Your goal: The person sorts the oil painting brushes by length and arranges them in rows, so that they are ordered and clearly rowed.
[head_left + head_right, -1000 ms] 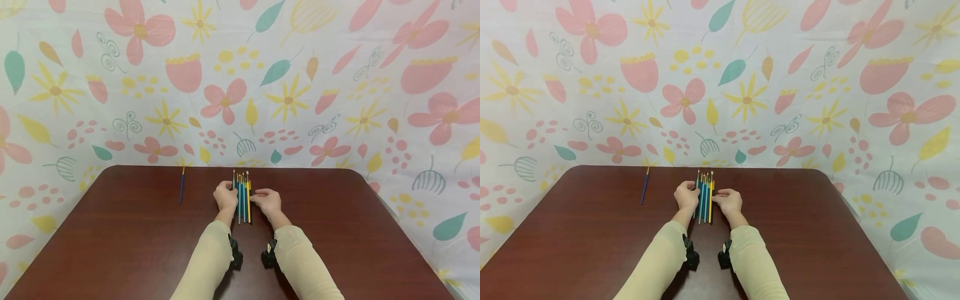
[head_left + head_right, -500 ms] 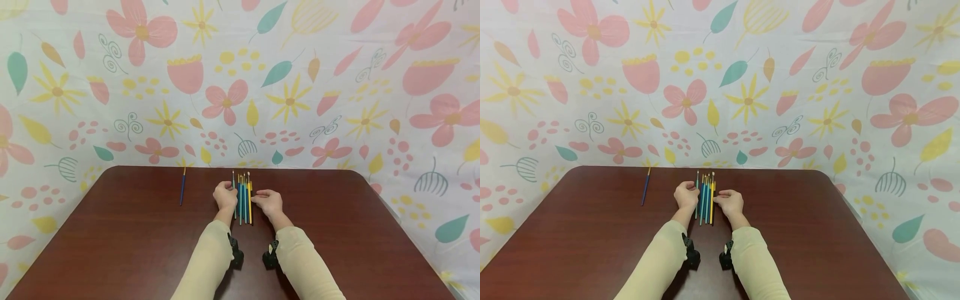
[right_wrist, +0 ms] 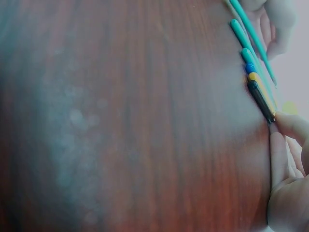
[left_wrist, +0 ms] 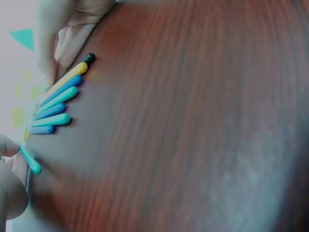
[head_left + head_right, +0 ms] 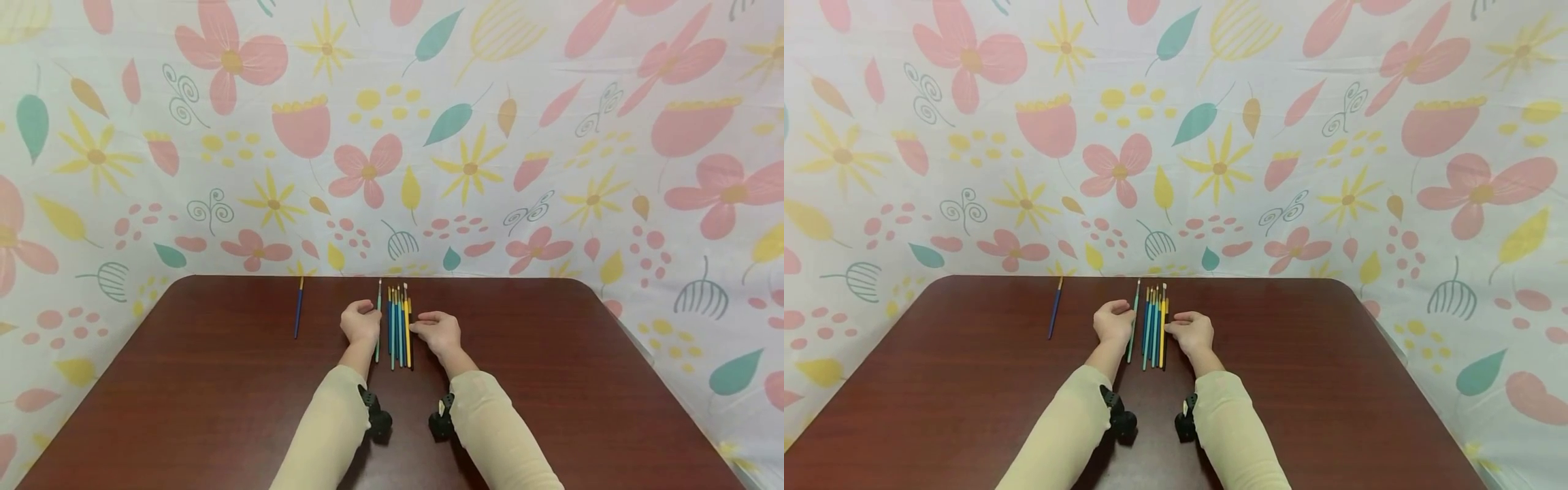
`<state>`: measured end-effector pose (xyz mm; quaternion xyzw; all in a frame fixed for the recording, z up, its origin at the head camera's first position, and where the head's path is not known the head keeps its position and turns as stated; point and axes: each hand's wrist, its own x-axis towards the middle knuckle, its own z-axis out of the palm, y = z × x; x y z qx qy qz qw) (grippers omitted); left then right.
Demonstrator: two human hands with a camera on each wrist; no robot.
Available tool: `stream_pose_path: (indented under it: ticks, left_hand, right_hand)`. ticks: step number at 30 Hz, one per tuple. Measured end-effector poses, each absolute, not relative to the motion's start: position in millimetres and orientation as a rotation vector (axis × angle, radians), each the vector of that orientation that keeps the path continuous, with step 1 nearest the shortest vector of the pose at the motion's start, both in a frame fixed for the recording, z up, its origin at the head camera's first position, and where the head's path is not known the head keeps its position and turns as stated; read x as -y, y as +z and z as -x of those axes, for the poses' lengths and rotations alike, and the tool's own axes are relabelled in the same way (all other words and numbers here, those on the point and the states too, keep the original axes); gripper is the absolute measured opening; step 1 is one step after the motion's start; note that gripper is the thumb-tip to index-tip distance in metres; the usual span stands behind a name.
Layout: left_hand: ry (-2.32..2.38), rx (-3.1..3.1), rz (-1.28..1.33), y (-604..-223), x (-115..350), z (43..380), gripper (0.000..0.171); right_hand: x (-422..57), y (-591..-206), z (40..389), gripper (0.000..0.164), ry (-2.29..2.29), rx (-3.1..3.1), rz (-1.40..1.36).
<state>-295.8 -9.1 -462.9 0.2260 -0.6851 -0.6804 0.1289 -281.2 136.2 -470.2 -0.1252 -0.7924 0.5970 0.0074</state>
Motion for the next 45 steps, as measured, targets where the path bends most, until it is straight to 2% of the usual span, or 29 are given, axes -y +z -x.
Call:
stream_pose_path:
  ticks: [18, 45]
  left_hand:
    - [-2.079, 1.891, -0.590, -461, 33, 280, 0.028]
    - [-1.968, 2.072, -0.567, -459, 118, 229, 0.030]
  right_hand:
    - [-135, -471, 282, 0.032, 1.891, 2.457, 0.390]
    - [-135, -469, 279, 0.033, 1.904, 2.446, 0.379]
